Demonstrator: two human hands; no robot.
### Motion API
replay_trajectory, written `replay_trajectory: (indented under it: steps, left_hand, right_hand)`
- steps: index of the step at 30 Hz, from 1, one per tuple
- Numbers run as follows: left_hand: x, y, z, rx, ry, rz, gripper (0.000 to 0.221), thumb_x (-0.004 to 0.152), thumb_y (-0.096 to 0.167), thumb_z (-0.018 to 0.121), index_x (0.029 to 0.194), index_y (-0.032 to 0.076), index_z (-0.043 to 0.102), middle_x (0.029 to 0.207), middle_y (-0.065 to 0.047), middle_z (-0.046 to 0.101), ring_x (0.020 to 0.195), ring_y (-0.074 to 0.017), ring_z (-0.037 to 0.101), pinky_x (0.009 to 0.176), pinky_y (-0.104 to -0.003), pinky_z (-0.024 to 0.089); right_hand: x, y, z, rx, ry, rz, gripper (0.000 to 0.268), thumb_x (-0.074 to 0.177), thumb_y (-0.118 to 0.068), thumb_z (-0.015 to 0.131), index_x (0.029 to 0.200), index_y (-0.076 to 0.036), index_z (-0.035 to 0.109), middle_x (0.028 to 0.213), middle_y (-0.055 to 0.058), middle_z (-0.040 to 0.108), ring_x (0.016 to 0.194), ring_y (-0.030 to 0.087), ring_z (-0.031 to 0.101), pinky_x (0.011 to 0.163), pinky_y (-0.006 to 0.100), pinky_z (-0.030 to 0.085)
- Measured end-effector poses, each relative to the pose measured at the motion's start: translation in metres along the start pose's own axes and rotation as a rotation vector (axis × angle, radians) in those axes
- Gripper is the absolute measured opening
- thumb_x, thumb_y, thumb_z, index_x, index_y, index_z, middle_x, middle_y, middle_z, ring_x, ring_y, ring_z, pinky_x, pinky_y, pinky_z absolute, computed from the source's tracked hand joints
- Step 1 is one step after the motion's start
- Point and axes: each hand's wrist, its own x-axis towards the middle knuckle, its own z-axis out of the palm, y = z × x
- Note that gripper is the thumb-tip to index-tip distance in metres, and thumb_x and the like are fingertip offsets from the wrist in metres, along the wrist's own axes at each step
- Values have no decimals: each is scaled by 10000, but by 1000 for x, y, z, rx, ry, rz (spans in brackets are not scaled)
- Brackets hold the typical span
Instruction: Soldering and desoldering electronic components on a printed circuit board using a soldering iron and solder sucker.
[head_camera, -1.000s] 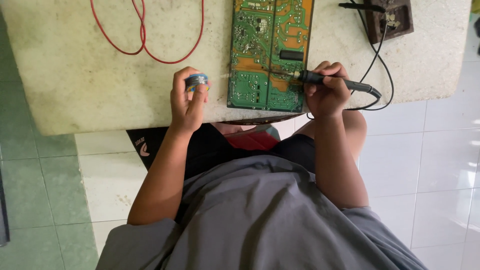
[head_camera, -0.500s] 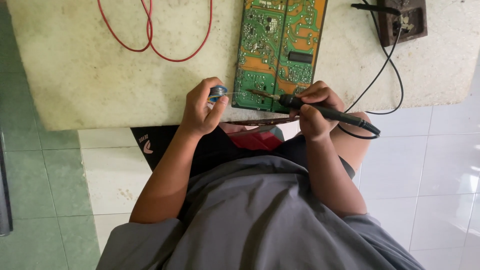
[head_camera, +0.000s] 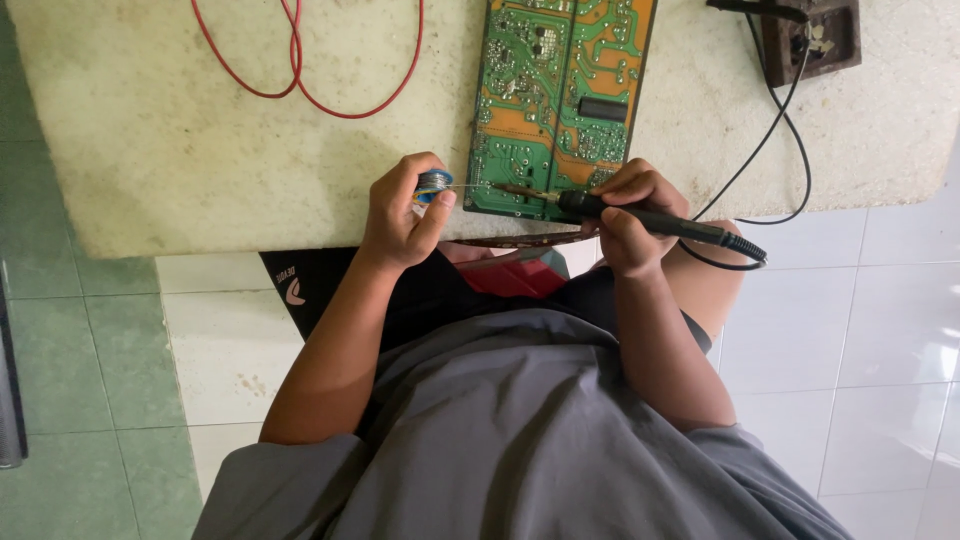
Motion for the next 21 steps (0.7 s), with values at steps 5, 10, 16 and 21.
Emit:
replay_trajectory:
  steps: [5,10,16,21]
  left_hand:
    - [2,5,1,1,-1,-1,219,974,205,671,1065,7,651,825,-117,632,608,-259,594,575,-339,521]
    - [4,9,0,13,-10,7,221,975,211,666,1065,9,648,810,-123,620,594,-266,583,566,-350,515]
    - [6,10,0,-12,-16,-6,204,966,177,670,1062,-1,647,795,-136,619,592,-269,589,555,-347,516]
    - [4,8,1,13,-12,-9,208,970,196,677,1063,11,656,797,-120,617,592,-261,581,564,-337,511]
  right_hand:
    - [1,0,2,-16,-16,-18,137,687,94,676,714,150,553,701,327,553,361,320,613,314,322,497]
    - [3,-2,4,-39,-35,-14,135,700,87,680,727,154,566,710,325,561,371,304,615,319,325,500]
    - [2,-1,2,-94,-54,-39,139,681,78,692,710,139,572,706,321,580,371,262,594,315,319,478]
    - [4,-4,6,-74,-68,-28,119,701,85,685,722,143,583,717,321,587,380,265,616,342,299,489]
